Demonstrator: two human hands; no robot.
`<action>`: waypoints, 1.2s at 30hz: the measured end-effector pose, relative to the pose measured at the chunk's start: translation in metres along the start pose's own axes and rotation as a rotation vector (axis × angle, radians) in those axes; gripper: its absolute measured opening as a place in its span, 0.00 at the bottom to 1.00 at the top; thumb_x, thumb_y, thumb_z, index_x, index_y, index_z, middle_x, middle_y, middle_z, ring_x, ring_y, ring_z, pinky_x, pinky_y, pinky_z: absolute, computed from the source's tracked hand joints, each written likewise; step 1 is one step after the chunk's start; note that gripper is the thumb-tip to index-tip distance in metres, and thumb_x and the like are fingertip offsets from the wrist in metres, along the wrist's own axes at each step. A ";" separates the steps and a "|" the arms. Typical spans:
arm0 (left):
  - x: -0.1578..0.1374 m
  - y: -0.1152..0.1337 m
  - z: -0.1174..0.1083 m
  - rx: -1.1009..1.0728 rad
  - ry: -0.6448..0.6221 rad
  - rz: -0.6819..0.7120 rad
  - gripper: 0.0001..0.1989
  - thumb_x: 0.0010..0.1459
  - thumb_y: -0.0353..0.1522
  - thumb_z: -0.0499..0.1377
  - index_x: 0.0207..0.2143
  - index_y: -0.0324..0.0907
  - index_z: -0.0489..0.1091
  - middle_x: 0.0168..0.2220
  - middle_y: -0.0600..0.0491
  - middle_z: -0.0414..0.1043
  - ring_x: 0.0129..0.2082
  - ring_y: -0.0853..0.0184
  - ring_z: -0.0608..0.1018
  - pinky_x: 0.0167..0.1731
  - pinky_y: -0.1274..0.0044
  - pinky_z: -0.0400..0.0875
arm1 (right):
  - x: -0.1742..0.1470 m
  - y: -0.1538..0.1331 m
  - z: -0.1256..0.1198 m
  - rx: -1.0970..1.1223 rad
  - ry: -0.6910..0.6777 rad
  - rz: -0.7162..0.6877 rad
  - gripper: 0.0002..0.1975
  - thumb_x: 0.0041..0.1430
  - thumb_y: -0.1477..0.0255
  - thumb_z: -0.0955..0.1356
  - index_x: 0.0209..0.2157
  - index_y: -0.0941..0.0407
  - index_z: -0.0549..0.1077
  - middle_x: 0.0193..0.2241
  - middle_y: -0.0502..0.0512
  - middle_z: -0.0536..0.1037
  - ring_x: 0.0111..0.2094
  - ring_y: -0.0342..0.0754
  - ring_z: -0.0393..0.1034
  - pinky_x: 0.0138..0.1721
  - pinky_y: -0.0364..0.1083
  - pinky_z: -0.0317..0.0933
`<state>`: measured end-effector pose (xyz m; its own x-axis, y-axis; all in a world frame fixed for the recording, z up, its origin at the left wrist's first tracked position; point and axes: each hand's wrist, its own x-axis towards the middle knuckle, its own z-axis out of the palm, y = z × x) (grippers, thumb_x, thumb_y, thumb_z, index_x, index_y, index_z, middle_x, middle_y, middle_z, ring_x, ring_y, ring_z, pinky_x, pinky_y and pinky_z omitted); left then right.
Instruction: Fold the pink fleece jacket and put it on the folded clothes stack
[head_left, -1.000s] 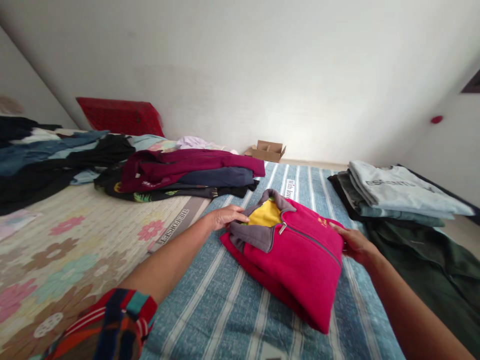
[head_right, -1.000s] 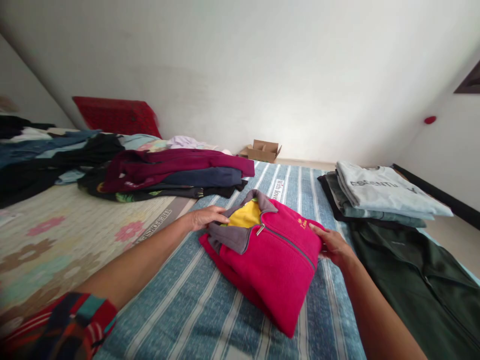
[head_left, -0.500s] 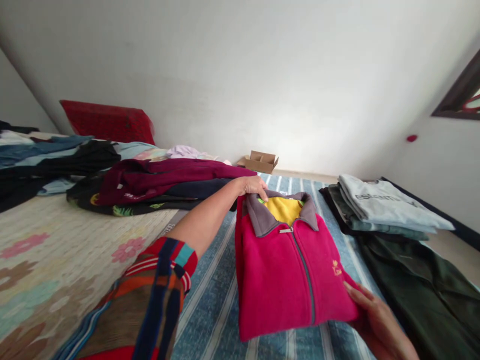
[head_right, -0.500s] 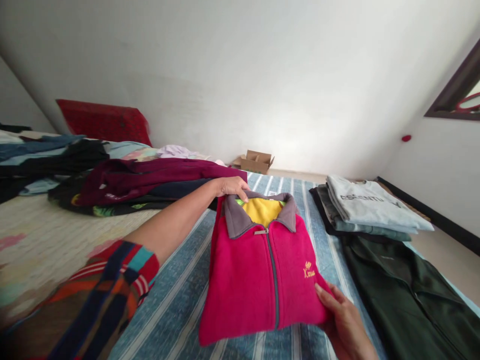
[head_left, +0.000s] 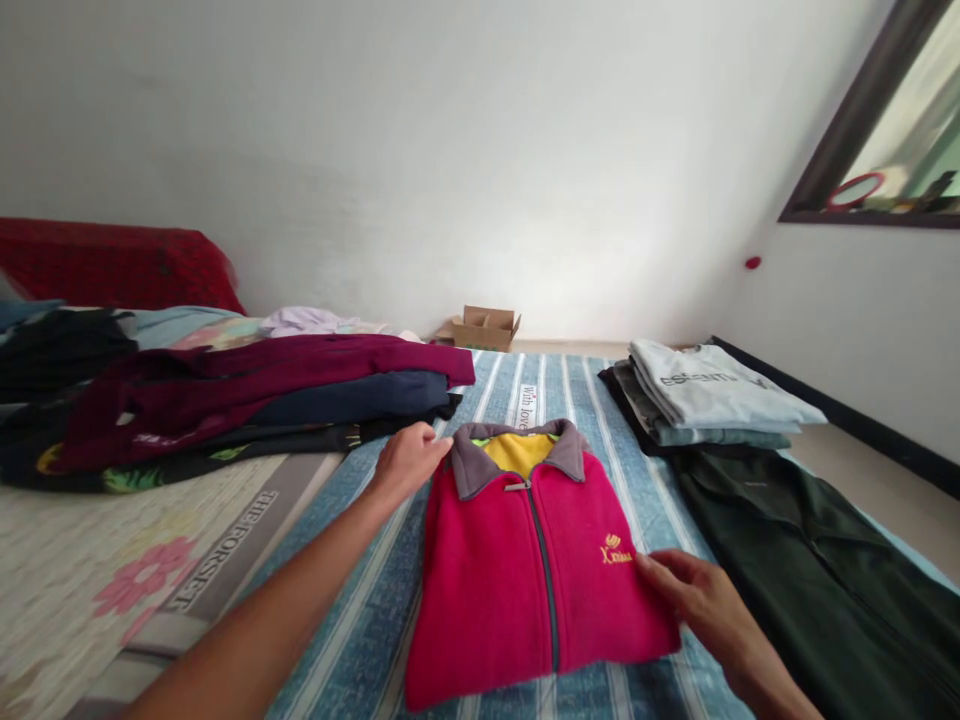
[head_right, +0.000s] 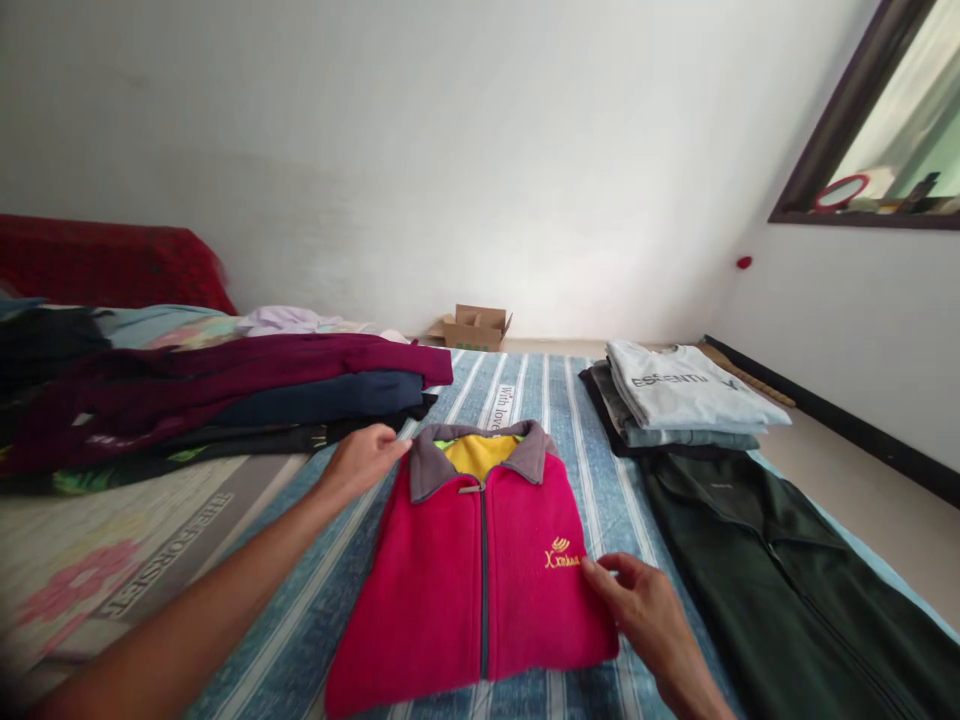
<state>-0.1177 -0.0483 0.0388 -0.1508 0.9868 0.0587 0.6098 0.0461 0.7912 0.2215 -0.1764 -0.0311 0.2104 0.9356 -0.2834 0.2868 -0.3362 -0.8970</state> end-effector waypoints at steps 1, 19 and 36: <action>-0.017 -0.005 -0.003 -0.017 0.000 -0.040 0.11 0.47 0.39 0.59 0.25 0.41 0.63 0.24 0.52 0.69 0.31 0.61 0.73 0.26 0.78 0.61 | 0.007 -0.004 -0.001 -0.011 0.002 -0.006 0.22 0.44 0.50 0.69 0.27 0.56 0.74 0.19 0.49 0.71 0.22 0.43 0.63 0.22 0.40 0.56; -0.071 -0.012 0.017 -0.554 -0.228 -0.459 0.20 0.37 0.45 0.66 0.23 0.39 0.67 0.18 0.56 0.69 0.17 0.69 0.71 0.17 0.80 0.61 | 0.082 -0.037 0.032 0.333 -0.178 0.181 0.13 0.42 0.64 0.73 0.27 0.58 0.71 0.23 0.54 0.78 0.25 0.50 0.73 0.27 0.45 0.67; -0.055 -0.025 0.019 -0.947 -0.243 -0.473 0.11 0.36 0.26 0.66 0.26 0.37 0.69 0.22 0.53 0.76 0.21 0.66 0.77 0.24 0.78 0.71 | 0.082 -0.047 0.044 0.428 -0.117 0.149 0.09 0.46 0.74 0.69 0.23 0.55 0.62 0.16 0.47 0.71 0.18 0.45 0.68 0.22 0.43 0.62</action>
<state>-0.1104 -0.1010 0.0041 0.0090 0.9096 -0.4153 -0.3333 0.3944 0.8564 0.1841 -0.0789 -0.0272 0.1063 0.8948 -0.4336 -0.1551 -0.4158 -0.8961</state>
